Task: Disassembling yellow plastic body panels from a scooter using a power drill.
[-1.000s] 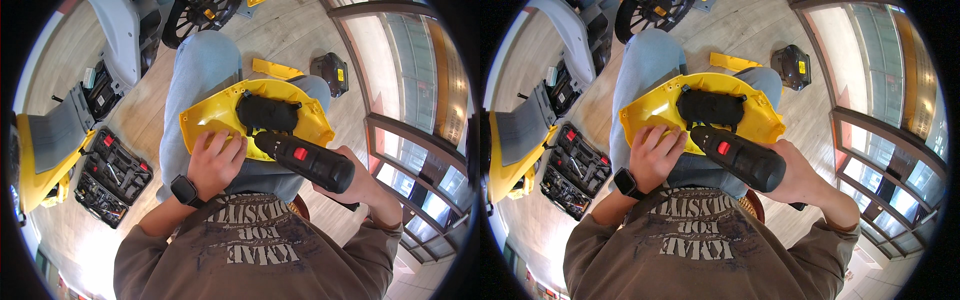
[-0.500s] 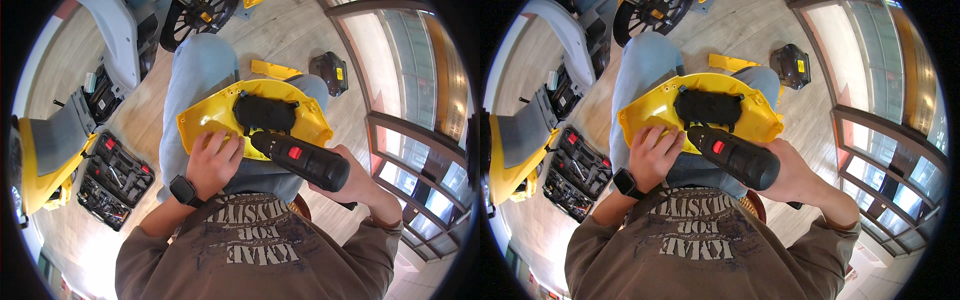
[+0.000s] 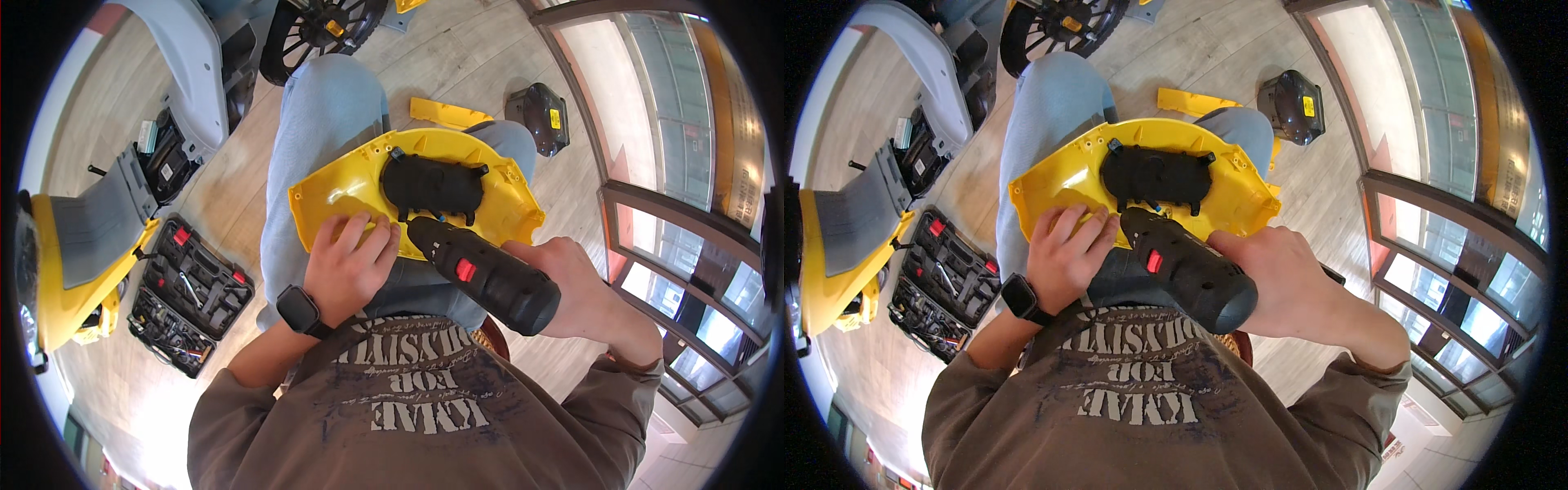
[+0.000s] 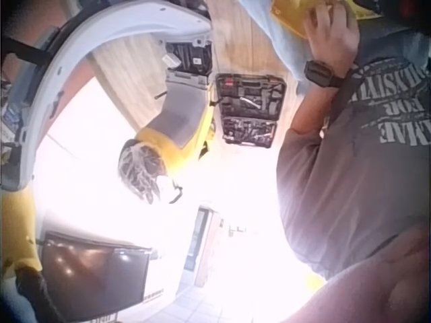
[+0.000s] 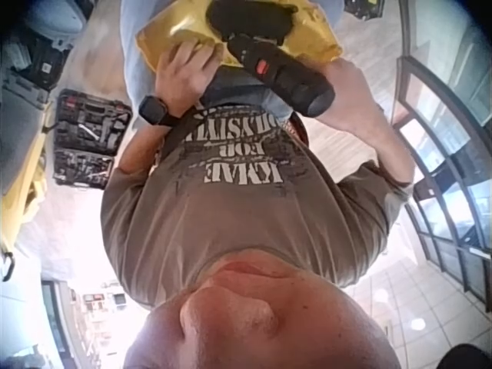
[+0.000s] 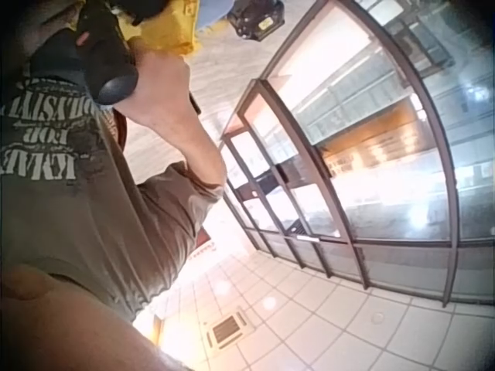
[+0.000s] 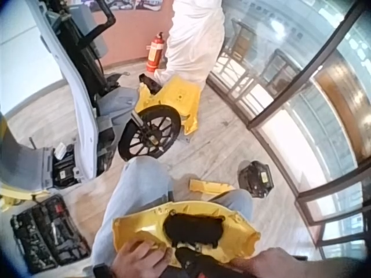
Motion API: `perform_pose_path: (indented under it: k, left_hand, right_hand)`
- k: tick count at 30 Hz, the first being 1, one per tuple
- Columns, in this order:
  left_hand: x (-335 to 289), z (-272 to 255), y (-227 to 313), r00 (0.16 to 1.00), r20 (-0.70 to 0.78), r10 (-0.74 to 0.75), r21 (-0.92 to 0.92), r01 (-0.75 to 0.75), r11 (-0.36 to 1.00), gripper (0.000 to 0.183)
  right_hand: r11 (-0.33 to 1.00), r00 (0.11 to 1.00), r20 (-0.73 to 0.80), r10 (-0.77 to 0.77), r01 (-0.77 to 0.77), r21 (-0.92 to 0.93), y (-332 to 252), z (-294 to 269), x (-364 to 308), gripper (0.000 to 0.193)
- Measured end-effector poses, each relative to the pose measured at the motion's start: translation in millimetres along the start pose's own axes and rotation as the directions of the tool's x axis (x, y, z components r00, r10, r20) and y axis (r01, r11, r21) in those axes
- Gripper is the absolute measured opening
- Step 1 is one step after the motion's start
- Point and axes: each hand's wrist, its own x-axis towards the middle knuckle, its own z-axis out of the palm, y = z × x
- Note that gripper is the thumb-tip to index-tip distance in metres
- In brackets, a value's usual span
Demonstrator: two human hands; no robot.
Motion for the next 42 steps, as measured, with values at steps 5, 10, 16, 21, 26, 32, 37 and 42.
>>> perform_pose_path:
  k: [5,10,16,21,26,32,37,42]
  left_hand:
    - [-1,0,0,1.000,-0.006,-0.005,0.004,0.005,1.000,0.030]
    - [-3,-1,3,0.999,0.015,-0.050,-0.017,0.050,0.999,0.035]
    - [-2,-2,4,0.999,-0.001,-0.052,-0.026,0.052,0.998,0.034]
    - [-4,4,3,0.998,-0.043,-0.036,-0.008,0.035,0.999,0.024]
    - [-2,3,2,0.999,-0.033,-0.024,-0.007,0.024,1.000,0.023]
    - [-3,7,4,0.999,-0.023,-0.043,0.002,0.043,0.999,0.023]
    - [-5,12,4,0.999,-0.023,-0.025,0.022,0.026,0.999,0.024]
    - [-6,14,6,0.999,-0.024,-0.038,0.027,0.039,0.999,0.025]
  right_hand:
    - [0.998,0.999,0.037,-0.004,0.007,-0.062,-7,-7,5,0.040]
    - [0.992,0.998,0.055,-0.007,0.014,-0.126,-7,-8,6,0.041]
    - [0.994,0.997,0.066,-0.026,0.033,-0.108,-11,-14,4,0.040]
    - [0.904,0.995,0.047,-0.092,0.104,-0.415,-29,-25,6,0.034]
    - [0.832,0.983,0.140,-0.120,0.177,-0.526,-38,-41,12,0.024]
    - [0.619,0.950,0.172,-0.261,0.302,-0.725,-54,-52,27,0.012]
    - [0.627,0.943,0.257,-0.213,0.334,-0.704,-59,-59,39,0.008]
    - [0.559,0.930,0.287,-0.230,0.368,-0.743,-63,-54,38,0.009]
